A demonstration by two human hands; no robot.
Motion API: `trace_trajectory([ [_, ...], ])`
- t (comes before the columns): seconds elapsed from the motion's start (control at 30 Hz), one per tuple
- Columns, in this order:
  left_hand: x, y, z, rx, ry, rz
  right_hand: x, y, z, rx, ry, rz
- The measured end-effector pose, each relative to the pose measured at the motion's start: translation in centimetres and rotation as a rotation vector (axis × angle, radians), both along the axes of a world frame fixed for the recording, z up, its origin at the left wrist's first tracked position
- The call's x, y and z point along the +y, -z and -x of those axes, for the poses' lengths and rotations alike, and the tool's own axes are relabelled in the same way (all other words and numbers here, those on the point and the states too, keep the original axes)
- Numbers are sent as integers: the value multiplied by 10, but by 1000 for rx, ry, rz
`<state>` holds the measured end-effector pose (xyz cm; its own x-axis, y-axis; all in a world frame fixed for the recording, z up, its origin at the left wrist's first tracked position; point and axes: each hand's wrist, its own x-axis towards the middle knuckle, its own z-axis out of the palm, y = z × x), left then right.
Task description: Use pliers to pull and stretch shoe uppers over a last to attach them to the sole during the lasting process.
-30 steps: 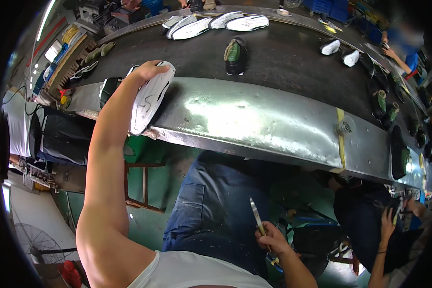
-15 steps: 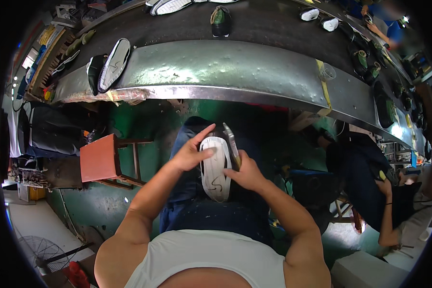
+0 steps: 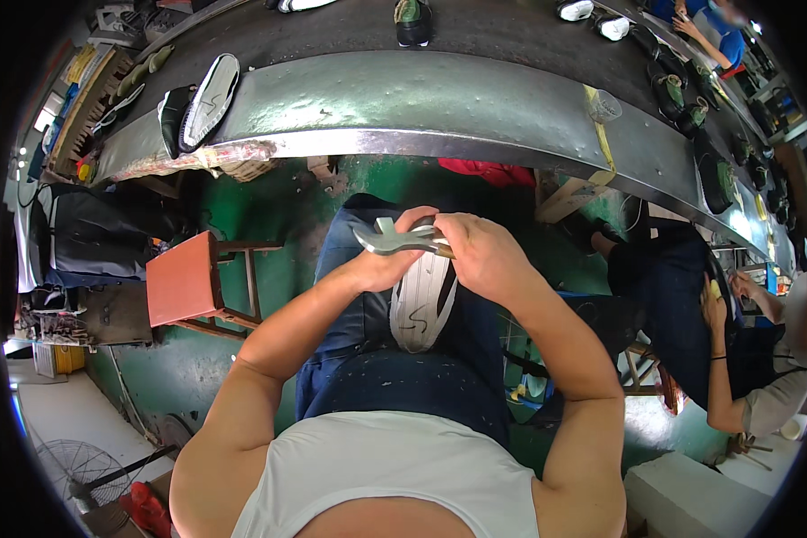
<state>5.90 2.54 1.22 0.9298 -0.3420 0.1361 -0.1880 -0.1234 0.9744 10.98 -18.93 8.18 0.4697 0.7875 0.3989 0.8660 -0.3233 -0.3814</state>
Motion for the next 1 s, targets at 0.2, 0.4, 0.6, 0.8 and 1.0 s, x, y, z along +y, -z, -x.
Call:
trace_trajectory([
  [0.2,-8,-4,1,29,11,88,-8,1,-17,574,216,-217],
  [0.4,7,-12,12,161,-61,140,-28,8,24,892,378,-129],
  [0.6,10,1,11,234,-32,303,-49,11,82,1266,254,17],
  [0.8,7,-14,8,283,-10,120,-44,9,69,1262,197,-117],
  [1.0,6,-7,0,179,-52,30,-42,14,54,1366,284,-80],
])
